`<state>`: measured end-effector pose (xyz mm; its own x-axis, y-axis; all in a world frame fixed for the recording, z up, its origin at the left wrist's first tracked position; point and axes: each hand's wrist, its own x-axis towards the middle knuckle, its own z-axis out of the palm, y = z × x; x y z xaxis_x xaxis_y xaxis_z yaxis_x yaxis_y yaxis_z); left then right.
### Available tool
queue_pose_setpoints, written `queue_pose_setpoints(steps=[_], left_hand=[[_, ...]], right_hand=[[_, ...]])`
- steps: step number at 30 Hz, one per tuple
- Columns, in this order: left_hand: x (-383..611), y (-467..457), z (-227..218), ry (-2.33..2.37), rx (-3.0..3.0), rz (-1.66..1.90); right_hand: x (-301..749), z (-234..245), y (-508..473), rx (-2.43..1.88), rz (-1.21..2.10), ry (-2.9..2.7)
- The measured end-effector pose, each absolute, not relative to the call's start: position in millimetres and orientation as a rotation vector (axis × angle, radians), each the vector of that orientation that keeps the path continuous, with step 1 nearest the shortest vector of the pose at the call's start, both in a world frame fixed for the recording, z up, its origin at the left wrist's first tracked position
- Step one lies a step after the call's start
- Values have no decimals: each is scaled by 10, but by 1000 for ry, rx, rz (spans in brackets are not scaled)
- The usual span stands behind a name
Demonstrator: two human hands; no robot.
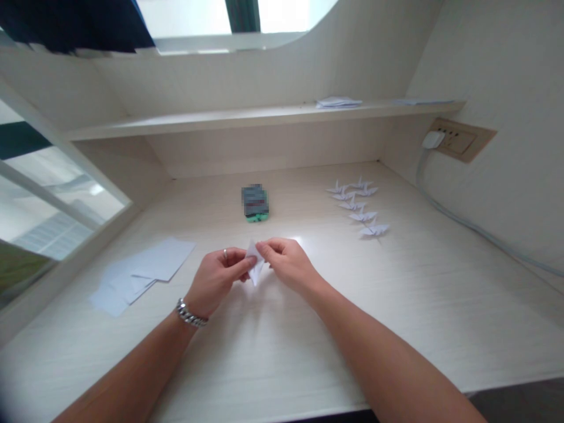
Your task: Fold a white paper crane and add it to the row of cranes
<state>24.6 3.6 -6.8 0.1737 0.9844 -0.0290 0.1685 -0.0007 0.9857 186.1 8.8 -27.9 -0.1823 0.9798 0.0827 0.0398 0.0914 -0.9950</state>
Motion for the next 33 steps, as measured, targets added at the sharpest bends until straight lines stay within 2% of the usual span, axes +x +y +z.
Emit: queue_pose_setpoints(steps=[3,9,24,33], left_hand=[[237,46,-80,1202,1375,1045],[223,73,-131,1044,1222,1060],[243,59,-134,1128,1286,1084],[242,43,-148,1067,1322,1084]], right_hand=[[1853,-279,85,-1086,1328,-1421],[1853,-275,79,-1110,1228,-1404],[1813,-281,68,-1023,1372,-1204],[1801,-245,52,-1036,1347,-1158]])
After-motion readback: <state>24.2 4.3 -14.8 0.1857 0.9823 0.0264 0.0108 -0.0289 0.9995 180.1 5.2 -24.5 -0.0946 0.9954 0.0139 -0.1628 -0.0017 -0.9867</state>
